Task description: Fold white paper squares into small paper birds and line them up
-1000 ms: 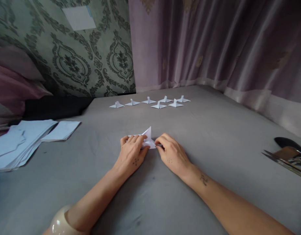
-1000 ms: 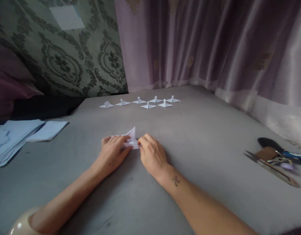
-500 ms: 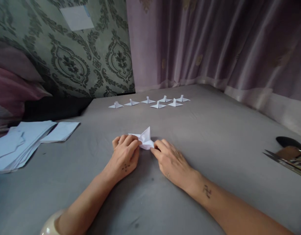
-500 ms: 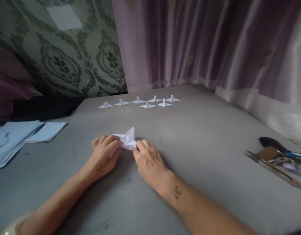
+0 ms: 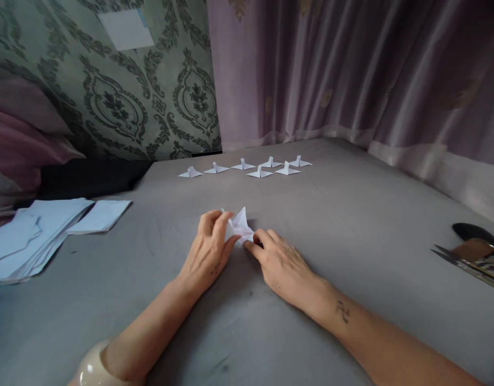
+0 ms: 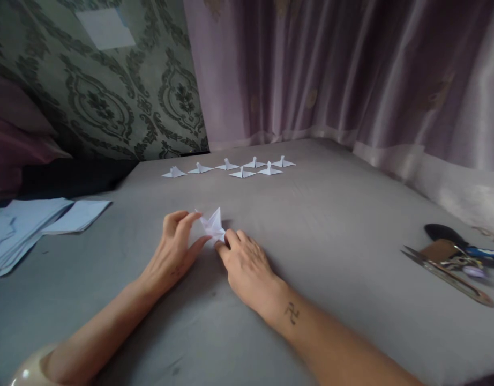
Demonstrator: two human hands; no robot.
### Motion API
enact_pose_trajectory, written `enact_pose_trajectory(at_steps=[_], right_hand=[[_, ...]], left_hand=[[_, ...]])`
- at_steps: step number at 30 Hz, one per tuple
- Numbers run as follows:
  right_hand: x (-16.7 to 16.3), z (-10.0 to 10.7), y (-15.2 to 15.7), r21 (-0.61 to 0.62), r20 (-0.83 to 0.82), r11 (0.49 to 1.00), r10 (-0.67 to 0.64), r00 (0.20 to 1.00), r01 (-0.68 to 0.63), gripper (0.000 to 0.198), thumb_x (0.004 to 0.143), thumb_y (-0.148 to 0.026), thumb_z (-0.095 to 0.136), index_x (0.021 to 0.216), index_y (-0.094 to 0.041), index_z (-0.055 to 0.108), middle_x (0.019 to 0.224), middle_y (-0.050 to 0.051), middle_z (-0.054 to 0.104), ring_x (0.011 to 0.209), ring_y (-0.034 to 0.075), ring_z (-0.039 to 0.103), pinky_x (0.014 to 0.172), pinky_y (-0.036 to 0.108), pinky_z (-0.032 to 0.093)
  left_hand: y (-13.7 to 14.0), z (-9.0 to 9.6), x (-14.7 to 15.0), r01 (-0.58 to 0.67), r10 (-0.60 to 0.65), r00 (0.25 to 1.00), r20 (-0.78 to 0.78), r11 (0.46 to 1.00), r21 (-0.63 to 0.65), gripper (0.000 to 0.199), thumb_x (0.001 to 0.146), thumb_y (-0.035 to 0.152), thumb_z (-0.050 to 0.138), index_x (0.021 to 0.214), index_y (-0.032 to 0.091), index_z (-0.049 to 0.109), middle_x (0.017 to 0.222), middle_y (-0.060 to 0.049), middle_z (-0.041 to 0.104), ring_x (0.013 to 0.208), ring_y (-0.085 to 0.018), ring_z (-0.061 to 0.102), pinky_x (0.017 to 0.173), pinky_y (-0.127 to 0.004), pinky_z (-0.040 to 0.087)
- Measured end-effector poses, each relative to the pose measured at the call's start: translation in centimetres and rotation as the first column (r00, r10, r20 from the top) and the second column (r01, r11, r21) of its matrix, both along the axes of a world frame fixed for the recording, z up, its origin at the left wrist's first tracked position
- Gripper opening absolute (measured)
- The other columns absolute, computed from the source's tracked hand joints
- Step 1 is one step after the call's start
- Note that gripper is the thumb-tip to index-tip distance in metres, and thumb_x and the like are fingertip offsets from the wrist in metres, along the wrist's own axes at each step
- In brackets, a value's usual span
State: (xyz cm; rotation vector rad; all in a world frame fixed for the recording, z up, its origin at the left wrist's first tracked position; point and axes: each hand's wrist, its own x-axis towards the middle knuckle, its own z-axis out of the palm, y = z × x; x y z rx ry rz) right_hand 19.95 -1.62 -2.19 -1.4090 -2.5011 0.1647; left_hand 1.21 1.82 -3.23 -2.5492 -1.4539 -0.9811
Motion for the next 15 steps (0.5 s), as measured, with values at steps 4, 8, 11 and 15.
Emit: enact_pose_trajectory(at_steps=[4,8,11,15], right_hand=[[0.0,0.0,0.0,0.017,-0.013,1.000,0.008,1.000,-0.008,0.041,0.083,0.001,0.039,0.111,-0.021,0.058,0.099,0.007,0.054,0.088,0.019,0.048,0.069,0.031,0.042],[0.2,0.3,-0.1,-0.002,-0.020,1.000,0.028,0.999,-0.028,0.039,0.081,0.001,0.039,0.107,-0.020,0.060,0.100,0.007,0.054,0.085,0.018,0.047,0.072,0.031,0.043],[0.6,0.7,-0.2,-0.058,-0.051,0.997,0.050,0.997,-0.053,0.039,0.081,0.002,0.038,0.106,-0.019,0.061,0.103,0.007,0.055,0.088,0.018,0.048,0.077,0.031,0.045],[1.3,1.4,0.0,-0.125,-0.102,0.988,0.082,0.991,-0.094,0.040,0.082,0.001,0.037,0.108,-0.018,0.062,0.106,0.007,0.056,0.092,0.018,0.050,0.083,0.032,0.046]], left_hand=[[-0.2,0.0,-0.1,-0.037,0.036,0.999,-0.013,0.991,-0.129,0.021,0.092,0.037,0.048,0.103,0.019,0.051,0.096,-0.005,0.054,0.074,-0.015,0.056,0.064,-0.028,0.051],[-0.3,0.2,-0.1,0.111,-0.126,0.989,-0.075,0.978,-0.178,0.020,0.096,0.029,0.040,0.101,0.019,0.056,0.102,-0.006,0.061,0.088,-0.016,0.061,0.077,-0.030,0.051],[-0.4,0.2,0.0,0.187,-0.204,0.973,-0.103,0.970,-0.154,0.023,0.096,0.024,0.039,0.107,0.018,0.059,0.108,-0.008,0.063,0.093,-0.019,0.061,0.082,-0.033,0.051],[-0.3,0.3,0.0,0.279,-0.300,0.945,-0.131,0.947,-0.158,0.025,0.095,0.019,0.040,0.109,0.017,0.061,0.107,-0.009,0.065,0.094,-0.020,0.059,0.083,-0.035,0.051]])
